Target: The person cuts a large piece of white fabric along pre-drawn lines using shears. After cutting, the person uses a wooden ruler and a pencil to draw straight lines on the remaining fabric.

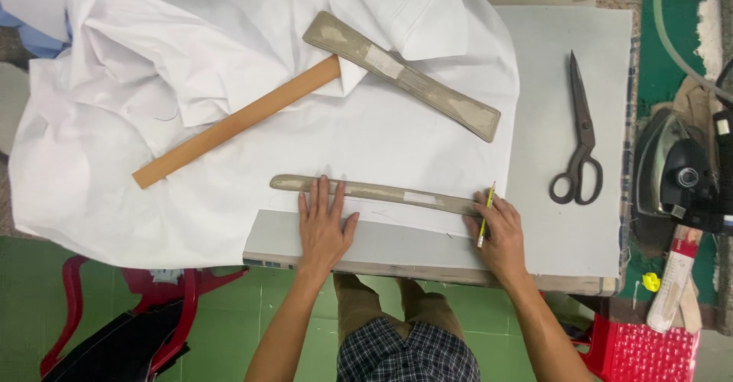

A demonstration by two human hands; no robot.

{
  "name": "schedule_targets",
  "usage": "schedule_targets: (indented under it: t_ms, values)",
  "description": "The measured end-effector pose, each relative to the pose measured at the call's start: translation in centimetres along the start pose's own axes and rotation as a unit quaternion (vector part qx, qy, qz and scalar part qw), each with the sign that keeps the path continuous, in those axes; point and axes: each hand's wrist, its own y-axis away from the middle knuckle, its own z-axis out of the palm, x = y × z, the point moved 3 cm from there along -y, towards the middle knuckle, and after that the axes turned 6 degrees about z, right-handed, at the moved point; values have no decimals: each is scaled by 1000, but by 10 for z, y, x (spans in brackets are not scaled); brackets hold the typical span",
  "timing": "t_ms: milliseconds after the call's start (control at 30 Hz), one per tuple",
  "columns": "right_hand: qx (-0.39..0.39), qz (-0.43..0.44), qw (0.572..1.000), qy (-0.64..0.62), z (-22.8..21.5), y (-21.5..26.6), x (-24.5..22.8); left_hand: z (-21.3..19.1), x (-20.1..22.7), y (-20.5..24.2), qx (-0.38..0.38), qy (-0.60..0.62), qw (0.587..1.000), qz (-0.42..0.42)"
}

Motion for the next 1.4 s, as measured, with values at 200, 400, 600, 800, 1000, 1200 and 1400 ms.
schedule_targets:
  t_ms: [200,400,600,800,1000,1200,1400]
  values:
    - [20,-18,1000,1,8,10,9,-3,9,-1,20,18,1000,6]
    - [-23,-48,998,31,12,14,17,-16,0,-3,-31,-13,999,-10]
    - [-9,-46,998,30,11,11,13,-6,0,-3,-63,-8,998,-8]
    - [91,120,979,-136,-34,1,10,7,27,10,59,22,998,29]
    - [137,224,924,-278,-51,-8,39,12,78,7,43,64,994,73]
    - [56,112,982,-142,-51,-27,-12,12,84,4,2,51,998,44]
    - [4,95,982,-165,-23,-35,-27,19,81,3,-17,69,997,19]
